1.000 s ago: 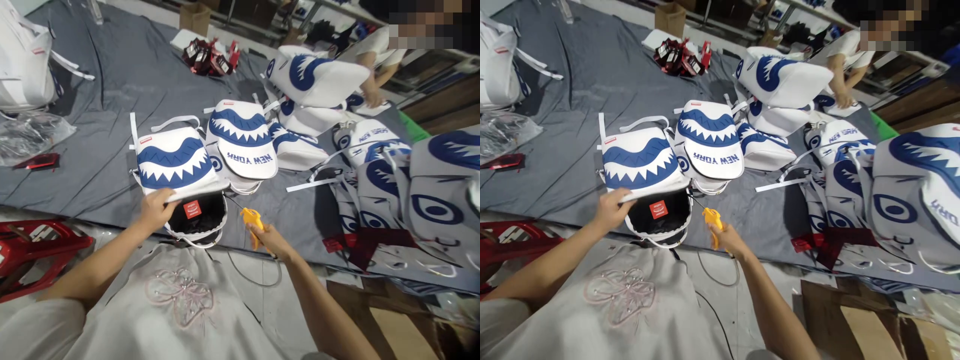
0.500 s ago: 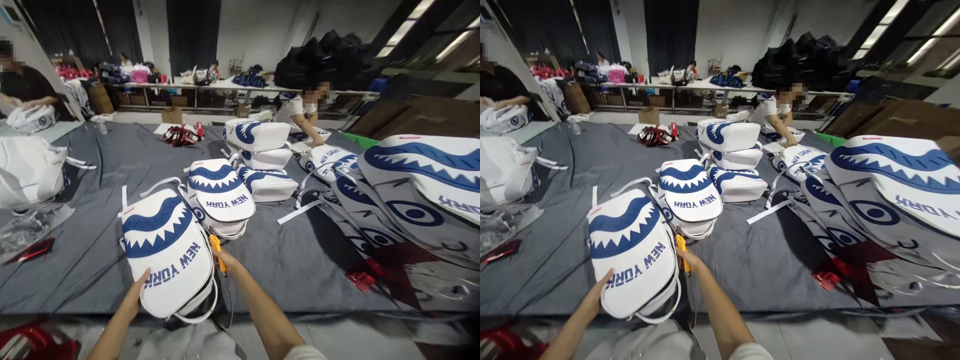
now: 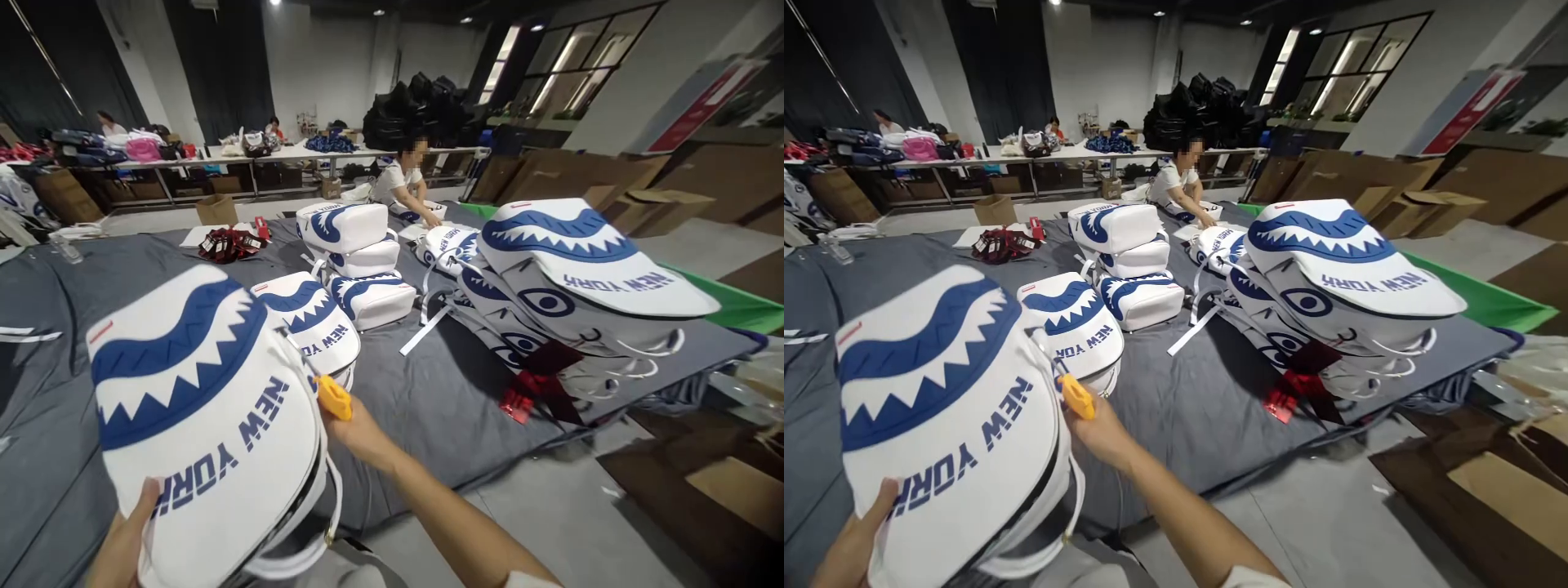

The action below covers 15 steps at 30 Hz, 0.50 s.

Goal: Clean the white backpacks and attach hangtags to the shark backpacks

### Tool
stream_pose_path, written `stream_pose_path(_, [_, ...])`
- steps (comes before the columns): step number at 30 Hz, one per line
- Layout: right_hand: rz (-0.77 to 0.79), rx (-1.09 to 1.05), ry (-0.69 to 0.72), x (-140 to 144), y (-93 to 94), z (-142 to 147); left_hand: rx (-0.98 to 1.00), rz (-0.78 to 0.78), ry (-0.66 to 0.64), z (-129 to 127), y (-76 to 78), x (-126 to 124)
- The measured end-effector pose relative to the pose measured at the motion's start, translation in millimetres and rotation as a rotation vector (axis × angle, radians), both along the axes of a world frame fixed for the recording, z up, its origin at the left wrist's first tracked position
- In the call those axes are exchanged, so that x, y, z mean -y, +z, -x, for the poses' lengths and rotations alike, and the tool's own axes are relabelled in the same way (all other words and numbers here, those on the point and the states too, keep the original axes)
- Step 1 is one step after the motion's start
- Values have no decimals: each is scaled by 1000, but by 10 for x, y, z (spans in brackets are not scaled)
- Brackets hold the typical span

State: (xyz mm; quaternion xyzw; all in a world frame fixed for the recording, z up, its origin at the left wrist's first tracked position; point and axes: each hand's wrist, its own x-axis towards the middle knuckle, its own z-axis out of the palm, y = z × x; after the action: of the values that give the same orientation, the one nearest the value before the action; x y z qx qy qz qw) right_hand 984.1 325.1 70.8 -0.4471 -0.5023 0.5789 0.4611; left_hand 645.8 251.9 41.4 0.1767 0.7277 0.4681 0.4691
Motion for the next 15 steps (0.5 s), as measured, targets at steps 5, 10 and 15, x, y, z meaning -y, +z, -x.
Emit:
stream_pose_path(5, [3, 24, -243, -752, 305, -530, 78, -172, -109, -479, 565, -1086])
stream_pose_path(10, [127, 37, -465, -988, -51, -914, 173, -92, -277, -1178, 290, -1840])
stream_pose_path(15, [357, 29, -525, -414, -696, -1325, 85, -82, -162, -1583, -190, -1929])
